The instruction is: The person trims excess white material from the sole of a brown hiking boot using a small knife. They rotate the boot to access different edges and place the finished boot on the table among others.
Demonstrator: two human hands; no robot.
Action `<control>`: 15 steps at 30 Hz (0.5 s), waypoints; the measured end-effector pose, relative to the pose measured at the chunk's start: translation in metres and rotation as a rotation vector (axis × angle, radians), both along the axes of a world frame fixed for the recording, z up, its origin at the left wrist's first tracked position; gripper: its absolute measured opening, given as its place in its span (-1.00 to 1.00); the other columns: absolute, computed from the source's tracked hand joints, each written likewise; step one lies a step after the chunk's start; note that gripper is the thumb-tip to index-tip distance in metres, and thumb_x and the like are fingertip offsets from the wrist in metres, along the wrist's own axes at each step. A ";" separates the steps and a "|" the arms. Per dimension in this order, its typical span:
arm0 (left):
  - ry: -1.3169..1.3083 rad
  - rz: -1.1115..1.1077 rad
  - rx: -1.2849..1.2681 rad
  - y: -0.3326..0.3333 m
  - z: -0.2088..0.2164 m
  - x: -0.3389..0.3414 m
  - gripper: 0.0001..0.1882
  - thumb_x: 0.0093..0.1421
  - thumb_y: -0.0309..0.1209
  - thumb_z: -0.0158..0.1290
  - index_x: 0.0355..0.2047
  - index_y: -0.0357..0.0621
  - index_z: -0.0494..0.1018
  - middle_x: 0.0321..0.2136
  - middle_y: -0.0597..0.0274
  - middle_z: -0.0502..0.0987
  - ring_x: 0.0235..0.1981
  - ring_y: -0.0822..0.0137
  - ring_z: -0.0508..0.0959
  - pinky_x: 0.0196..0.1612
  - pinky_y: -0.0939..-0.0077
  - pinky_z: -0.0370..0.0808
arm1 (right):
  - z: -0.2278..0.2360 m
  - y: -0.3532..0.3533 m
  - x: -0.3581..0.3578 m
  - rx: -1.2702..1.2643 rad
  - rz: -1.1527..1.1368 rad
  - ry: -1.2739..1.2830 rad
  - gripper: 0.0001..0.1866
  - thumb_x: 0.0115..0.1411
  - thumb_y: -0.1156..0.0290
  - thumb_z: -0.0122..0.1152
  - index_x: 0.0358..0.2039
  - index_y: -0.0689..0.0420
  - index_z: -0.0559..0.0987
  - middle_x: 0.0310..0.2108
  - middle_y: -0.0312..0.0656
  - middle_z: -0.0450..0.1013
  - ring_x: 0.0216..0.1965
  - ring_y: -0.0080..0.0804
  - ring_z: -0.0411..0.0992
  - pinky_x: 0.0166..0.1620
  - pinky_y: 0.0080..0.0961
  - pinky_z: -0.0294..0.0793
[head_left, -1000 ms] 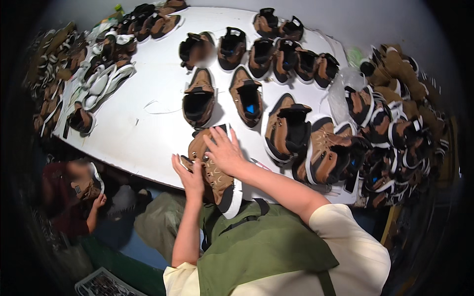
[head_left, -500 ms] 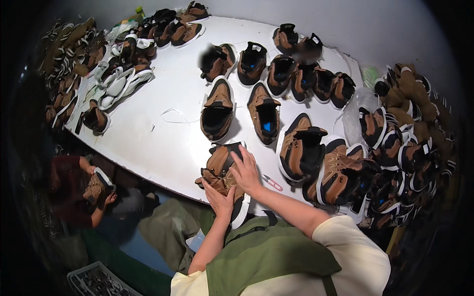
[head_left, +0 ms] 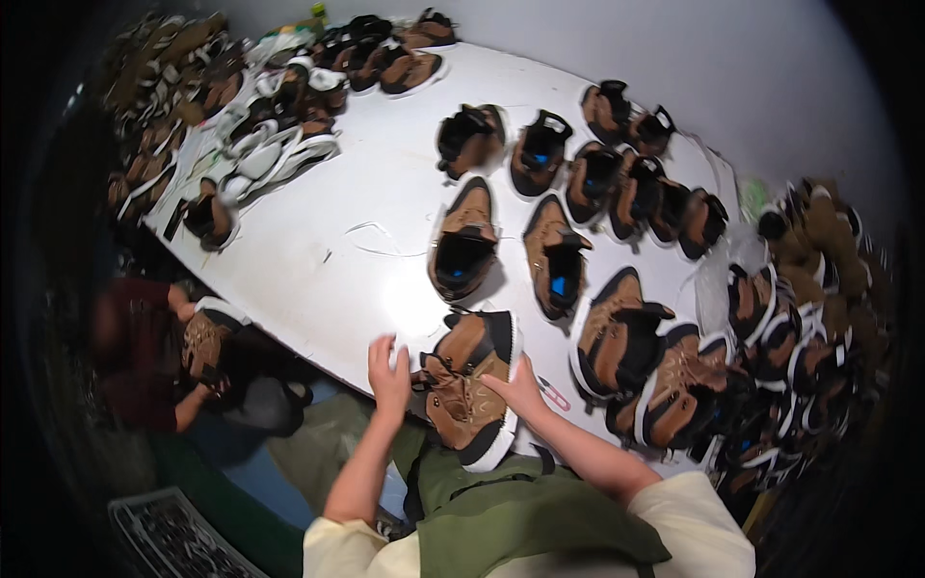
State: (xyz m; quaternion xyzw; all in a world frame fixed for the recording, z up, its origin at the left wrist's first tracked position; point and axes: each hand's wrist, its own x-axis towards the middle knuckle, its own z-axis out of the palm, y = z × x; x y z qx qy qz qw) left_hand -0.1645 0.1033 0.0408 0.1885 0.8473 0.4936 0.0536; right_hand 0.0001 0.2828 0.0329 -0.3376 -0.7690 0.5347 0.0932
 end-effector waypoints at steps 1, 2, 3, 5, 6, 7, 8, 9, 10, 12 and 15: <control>0.058 -0.013 -0.073 0.007 -0.008 -0.029 -0.65 0.14 -0.49 0.04 -0.06 -0.39 0.37 -0.05 -0.10 0.44 -0.01 -0.07 0.43 0.07 0.15 0.37 | -0.005 0.002 0.001 0.067 0.072 0.025 -0.26 -0.03 0.25 0.45 0.09 0.27 0.30 -0.06 0.03 0.36 0.04 -0.11 0.32 0.13 -0.27 0.28; 0.157 -0.018 -0.136 0.014 -0.032 -0.053 -0.64 0.11 -0.52 0.03 -0.05 -0.36 0.38 -0.06 -0.12 0.44 -0.01 -0.09 0.42 0.07 0.16 0.38 | 0.026 -0.003 -0.003 -0.108 0.021 0.023 -0.30 0.00 0.24 0.44 0.06 0.27 0.31 -0.07 -0.01 0.36 0.00 -0.19 0.35 0.10 -0.30 0.32; 0.265 -0.021 -0.214 0.025 -0.053 -0.078 -0.62 0.09 -0.55 0.03 -0.04 -0.34 0.38 -0.07 -0.14 0.44 0.00 -0.10 0.42 0.08 0.16 0.38 | 0.002 -0.002 0.004 -0.081 0.024 0.089 -0.36 0.02 0.27 0.43 0.02 0.27 0.32 -0.05 -0.03 0.36 -0.02 -0.25 0.35 0.08 -0.32 0.33; 0.217 -0.101 -0.244 0.060 -0.068 -0.121 -0.61 0.12 -0.46 -0.02 -0.02 -0.29 0.37 -0.04 -0.15 0.43 -0.03 -0.11 0.42 0.04 0.11 0.39 | 0.009 -0.005 0.005 -0.305 -0.087 -0.028 -0.39 0.00 0.43 0.41 0.04 0.26 0.34 -0.06 -0.03 0.36 -0.01 -0.21 0.35 0.08 -0.34 0.32; 0.174 -0.196 -0.337 0.077 -0.068 -0.138 -0.60 0.09 -0.50 -0.01 -0.02 -0.30 0.36 -0.02 -0.13 0.42 -0.04 -0.12 0.42 0.02 0.09 0.40 | 0.003 -0.003 0.008 -0.318 -0.079 -0.024 -0.35 0.00 0.45 0.40 0.08 0.25 0.30 -0.04 -0.04 0.36 -0.01 -0.25 0.36 0.10 -0.37 0.32; 0.425 -0.223 -0.313 0.093 -0.099 -0.150 -0.57 0.06 -0.55 -0.02 0.00 -0.32 0.34 -0.03 -0.10 0.42 -0.07 -0.09 0.43 -0.02 0.13 0.44 | 0.007 -0.004 0.008 -0.332 -0.098 -0.025 -0.31 0.01 0.47 0.39 0.12 0.25 0.26 0.01 -0.05 0.36 0.01 -0.25 0.36 0.12 -0.37 0.30; 0.396 -0.242 -0.353 0.105 -0.095 -0.155 -0.59 0.05 -0.58 -0.02 -0.03 -0.32 0.35 -0.07 -0.08 0.43 -0.11 -0.07 0.44 -0.05 0.15 0.46 | 0.009 -0.004 0.008 -0.379 -0.128 -0.083 -0.27 0.02 0.47 0.37 0.17 0.23 0.22 0.05 -0.06 0.35 0.05 -0.26 0.35 0.13 -0.38 0.29; 0.362 -0.262 -0.388 0.112 -0.084 -0.159 -0.60 0.03 -0.60 -0.03 -0.06 -0.31 0.37 -0.12 -0.07 0.44 -0.14 -0.05 0.45 -0.09 0.18 0.48 | 0.015 -0.005 0.005 -0.434 -0.133 -0.077 -0.27 0.05 0.48 0.34 0.20 0.21 0.19 0.07 -0.08 0.35 0.05 -0.26 0.36 0.13 -0.39 0.29; 0.347 -0.249 -0.392 0.116 -0.085 -0.164 -0.64 0.03 -0.61 -0.03 -0.10 -0.30 0.37 -0.15 -0.05 0.43 -0.16 -0.03 0.45 -0.11 0.19 0.48 | 0.020 -0.006 0.002 -0.463 -0.140 -0.104 -0.27 0.06 0.49 0.32 0.21 0.21 0.18 0.08 -0.09 0.34 0.06 -0.27 0.35 0.14 -0.40 0.28; 0.323 -0.241 -0.401 0.120 -0.088 -0.169 -0.70 0.02 -0.62 -0.04 -0.18 -0.29 0.38 -0.22 -0.02 0.43 -0.21 0.00 0.45 -0.17 0.21 0.49 | 0.017 -0.004 0.004 -0.479 -0.136 -0.138 -0.28 0.08 0.51 0.29 0.22 0.20 0.17 0.10 -0.10 0.33 0.07 -0.28 0.34 0.15 -0.41 0.27; 0.368 -0.303 -0.432 0.117 -0.094 -0.165 -0.83 0.00 -0.64 -0.05 -0.34 -0.25 0.37 -0.28 0.00 0.40 -0.24 0.04 0.44 -0.23 0.21 0.47 | 0.004 0.003 0.010 -0.493 -0.107 -0.132 -0.27 0.09 0.52 0.27 0.24 0.20 0.15 0.12 -0.11 0.32 0.10 -0.29 0.32 0.17 -0.42 0.25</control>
